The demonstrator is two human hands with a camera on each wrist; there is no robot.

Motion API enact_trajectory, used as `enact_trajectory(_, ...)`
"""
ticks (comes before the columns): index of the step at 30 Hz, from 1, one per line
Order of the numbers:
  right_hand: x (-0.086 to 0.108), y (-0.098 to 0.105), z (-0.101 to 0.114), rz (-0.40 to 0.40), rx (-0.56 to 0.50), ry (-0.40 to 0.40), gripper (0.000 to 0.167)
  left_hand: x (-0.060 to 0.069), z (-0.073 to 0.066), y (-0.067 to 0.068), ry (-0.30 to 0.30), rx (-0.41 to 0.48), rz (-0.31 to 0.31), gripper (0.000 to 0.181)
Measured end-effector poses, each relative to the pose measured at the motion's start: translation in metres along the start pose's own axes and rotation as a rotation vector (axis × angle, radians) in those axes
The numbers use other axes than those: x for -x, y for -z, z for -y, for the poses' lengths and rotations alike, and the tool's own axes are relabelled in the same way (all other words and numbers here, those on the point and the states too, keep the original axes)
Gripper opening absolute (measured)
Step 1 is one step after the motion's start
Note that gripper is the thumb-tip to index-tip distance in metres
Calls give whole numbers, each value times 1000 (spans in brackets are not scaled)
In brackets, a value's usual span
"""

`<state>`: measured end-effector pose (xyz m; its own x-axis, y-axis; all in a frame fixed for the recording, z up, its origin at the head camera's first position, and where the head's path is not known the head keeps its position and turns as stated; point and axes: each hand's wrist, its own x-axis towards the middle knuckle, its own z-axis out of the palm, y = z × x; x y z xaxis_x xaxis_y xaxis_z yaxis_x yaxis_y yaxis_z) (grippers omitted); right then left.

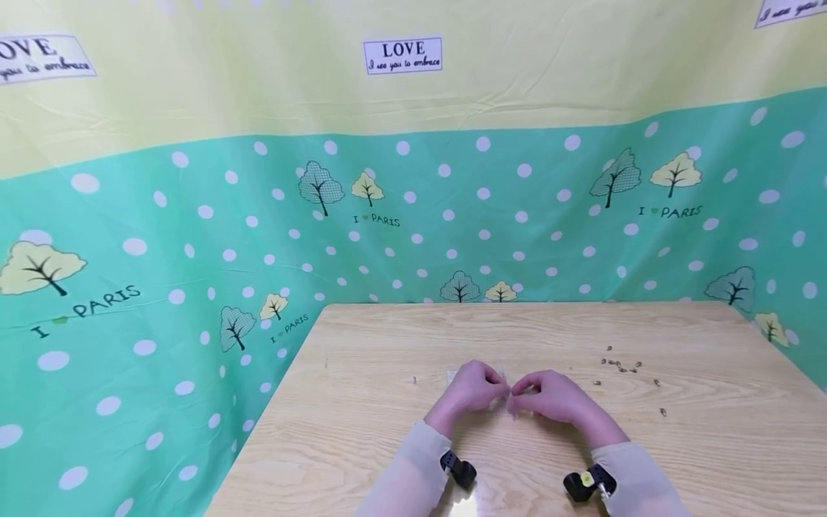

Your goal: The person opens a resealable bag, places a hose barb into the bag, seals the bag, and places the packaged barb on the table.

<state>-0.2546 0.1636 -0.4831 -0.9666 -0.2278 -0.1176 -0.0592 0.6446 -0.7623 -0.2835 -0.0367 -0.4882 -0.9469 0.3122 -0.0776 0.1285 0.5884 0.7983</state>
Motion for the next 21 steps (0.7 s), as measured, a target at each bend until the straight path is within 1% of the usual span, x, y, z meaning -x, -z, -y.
enact_trajectory(6,1,1,2,4,-7,-3,37,0,-2,1,-4,25,11,17)
enact_trajectory(9,2,0,3,5,-7,-15,32,3,-1,2,-4,39,9,15)
enact_trajectory(12,2,-1,3,-4,-3,-28,24,3,-2,2,-7,50,7,14)
enact_trajectory(16,2,0,4,-15,2,-33,19,2,-2,2,-16,34,-1,11)
enact_trajectory(21,3,-1,5,-16,18,-30,23,0,-2,0,-1,16,5,11)
